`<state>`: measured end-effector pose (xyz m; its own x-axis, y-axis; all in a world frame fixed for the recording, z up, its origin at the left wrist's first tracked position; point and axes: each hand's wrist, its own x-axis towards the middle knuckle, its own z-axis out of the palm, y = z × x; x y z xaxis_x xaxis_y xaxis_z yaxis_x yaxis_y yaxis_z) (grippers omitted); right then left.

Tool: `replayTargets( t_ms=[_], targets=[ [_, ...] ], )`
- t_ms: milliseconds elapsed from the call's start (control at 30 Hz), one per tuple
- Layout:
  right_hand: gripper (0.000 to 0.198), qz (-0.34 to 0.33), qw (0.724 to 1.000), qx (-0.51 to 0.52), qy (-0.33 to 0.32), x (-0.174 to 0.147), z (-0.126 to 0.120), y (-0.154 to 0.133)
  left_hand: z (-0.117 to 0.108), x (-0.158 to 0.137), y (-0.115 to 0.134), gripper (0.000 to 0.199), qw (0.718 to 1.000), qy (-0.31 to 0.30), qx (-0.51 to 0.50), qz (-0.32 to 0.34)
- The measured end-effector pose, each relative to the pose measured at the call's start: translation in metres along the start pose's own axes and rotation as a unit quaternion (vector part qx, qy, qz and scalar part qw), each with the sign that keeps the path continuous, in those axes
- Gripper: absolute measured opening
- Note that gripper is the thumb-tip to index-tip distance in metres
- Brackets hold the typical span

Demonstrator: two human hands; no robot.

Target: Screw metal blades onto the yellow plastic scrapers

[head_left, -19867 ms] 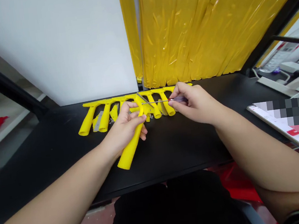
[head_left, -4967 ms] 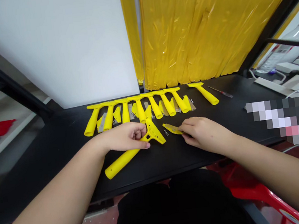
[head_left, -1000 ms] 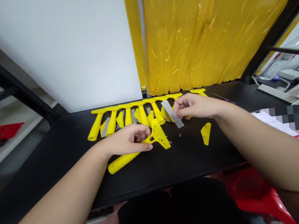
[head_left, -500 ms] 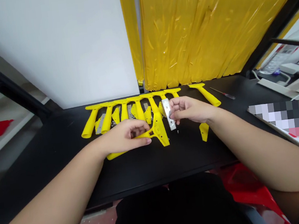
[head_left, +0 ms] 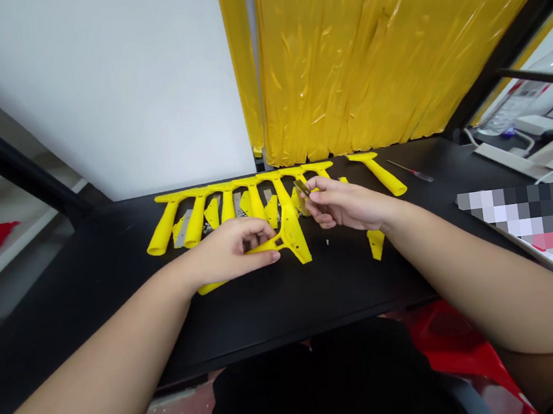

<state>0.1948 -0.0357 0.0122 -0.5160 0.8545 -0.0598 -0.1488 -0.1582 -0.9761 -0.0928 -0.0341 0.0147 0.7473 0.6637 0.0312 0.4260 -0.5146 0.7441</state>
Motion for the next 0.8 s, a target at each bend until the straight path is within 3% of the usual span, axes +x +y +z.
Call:
replayTargets(
  t_ms=[400, 567, 667, 800],
  targets=[
    [0.015, 0.020, 0.999, -0.031, 0.035, 0.0016, -0.0017, 0.0015, 0.0017, 0.0000, -0.0025, 0.030, 1.000, 0.007, -0.003, 0.000],
    [0.022, 0.026, 0.998, -0.045, 0.025, 0.0007, -0.0027, 0.0004, 0.0000, 0.0004, 0.0014, 0.031, 1.000, -0.001, 0.007, -0.005],
    [0.025, -0.018, 0.997, -0.063, 0.038, 0.0019, -0.0045, 0.0005, -0.0005, 0.0008, 0.0030, 0.031, 1.000, -0.001, 0.007, -0.003],
    [0.028, -0.144, 0.980, -0.111, 0.078, 0.0021, -0.0065, -0.0005, 0.0005, 0.0008, 0.0030, 0.030, 1.000, -0.004, 0.000, -0.005]
  ],
)
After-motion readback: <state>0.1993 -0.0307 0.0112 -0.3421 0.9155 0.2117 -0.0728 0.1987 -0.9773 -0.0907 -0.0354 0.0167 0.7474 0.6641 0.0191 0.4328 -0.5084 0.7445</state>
